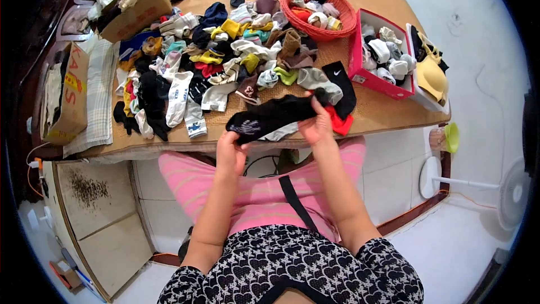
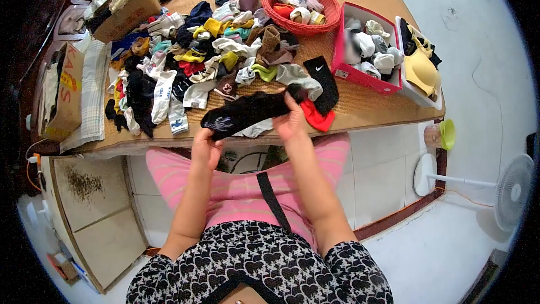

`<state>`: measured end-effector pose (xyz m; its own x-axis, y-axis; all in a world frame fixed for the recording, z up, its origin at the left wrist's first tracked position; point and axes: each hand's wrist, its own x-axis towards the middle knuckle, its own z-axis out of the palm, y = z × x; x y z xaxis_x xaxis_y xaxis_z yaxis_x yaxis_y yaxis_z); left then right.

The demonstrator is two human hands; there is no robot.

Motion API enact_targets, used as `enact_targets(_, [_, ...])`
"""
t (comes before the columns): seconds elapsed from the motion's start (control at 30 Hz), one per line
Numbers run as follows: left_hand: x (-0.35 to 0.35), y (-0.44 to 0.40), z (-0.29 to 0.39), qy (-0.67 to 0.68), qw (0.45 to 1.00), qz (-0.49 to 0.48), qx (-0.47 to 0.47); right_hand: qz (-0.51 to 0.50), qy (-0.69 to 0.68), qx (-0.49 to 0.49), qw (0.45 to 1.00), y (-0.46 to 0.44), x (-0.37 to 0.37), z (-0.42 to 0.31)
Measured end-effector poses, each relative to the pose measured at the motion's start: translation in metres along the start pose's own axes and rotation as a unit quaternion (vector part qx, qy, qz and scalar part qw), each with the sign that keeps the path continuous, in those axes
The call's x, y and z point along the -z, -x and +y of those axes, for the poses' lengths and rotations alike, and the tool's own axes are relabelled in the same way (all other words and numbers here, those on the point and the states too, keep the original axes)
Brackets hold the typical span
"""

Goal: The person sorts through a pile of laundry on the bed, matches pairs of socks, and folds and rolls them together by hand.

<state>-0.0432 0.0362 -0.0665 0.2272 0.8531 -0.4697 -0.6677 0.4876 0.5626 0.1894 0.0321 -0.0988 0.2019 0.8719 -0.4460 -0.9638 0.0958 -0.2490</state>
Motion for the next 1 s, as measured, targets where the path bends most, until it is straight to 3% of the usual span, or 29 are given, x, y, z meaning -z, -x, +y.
enact_targets(0.07, [0.019,-0.009,0.006,-0.001,0.998,0.06,-0.001,0.002,0.034,0.031,0.999,0.007,-0.006,-0.017])
enact_targets(0.13, [0.013,-0.005,0.014,-0.021,0.998,0.049,-0.02,0.023,0.097,0.048,0.994,0.013,0.002,-0.026])
enact_targets(0.2, [0.017,-0.009,0.008,-0.04,0.996,0.068,-0.036,0.076,0.168,0.124,0.975,0.013,0.011,-0.024])
enact_targets(0.3, [0.021,-0.012,0.004,-0.09,0.989,0.1,-0.064,0.142,0.258,0.134,0.946,0.017,0.014,-0.022])
enact_targets(0.33, [0.024,-0.015,0.002,-0.109,0.986,0.095,-0.077,0.122,0.286,0.137,0.941,0.015,0.017,-0.022])
enact_targets(0.4, [0.03,-0.018,0.004,-0.181,0.978,0.075,-0.075,0.089,0.426,0.184,0.881,0.009,0.024,-0.023])
enact_targets(0.47, [0.032,-0.018,0.004,-0.297,0.943,0.116,-0.094,0.071,0.448,0.197,0.869,0.009,0.024,-0.021])
enact_targets(0.57, [0.034,-0.023,0.008,-0.398,0.889,0.108,-0.198,0.077,0.583,0.265,0.764,0.004,0.031,-0.021])
enact_targets(0.6, [0.026,-0.024,0.016,-0.427,0.871,0.106,-0.219,0.076,0.581,0.264,0.766,0.003,0.029,-0.019])
enact_targets(0.63, [0.025,-0.031,0.022,-0.429,0.87,0.106,-0.219,0.082,0.639,0.317,0.696,0.004,0.027,-0.018])
enact_targets(0.67, [0.024,-0.039,0.028,-0.531,0.786,0.096,-0.303,0.089,0.69,0.367,0.618,0.005,0.025,-0.017])
enact_targets(0.7, [0.02,-0.048,0.033,-0.619,0.683,0.081,-0.379,0.087,0.707,0.393,0.581,0.002,0.027,-0.015])
enact_targets(0.73, [0.008,-0.053,0.04,-0.632,0.667,0.069,-0.388,0.082,0.7,0.391,0.592,0.004,0.024,-0.011])
enact_targets(0.8, [0.0,-0.077,0.047,-0.697,0.543,0.051,-0.466,0.057,0.67,0.362,0.646,-0.007,0.04,-0.005])
enact_targets(0.83, [-0.007,-0.085,0.048,-0.716,0.525,0.045,-0.457,0.036,0.617,0.323,0.716,-0.012,0.048,0.001])
enact_targets(0.93, [-0.025,-0.112,0.047,-0.764,0.469,-0.007,-0.443,0.007,0.668,0.36,0.651,-0.011,0.055,0.002])
enact_targets(1.0, [-0.027,-0.131,0.036,-0.82,0.384,-0.031,-0.423,0.013,0.669,0.354,0.653,-0.009,0.051,0.001])
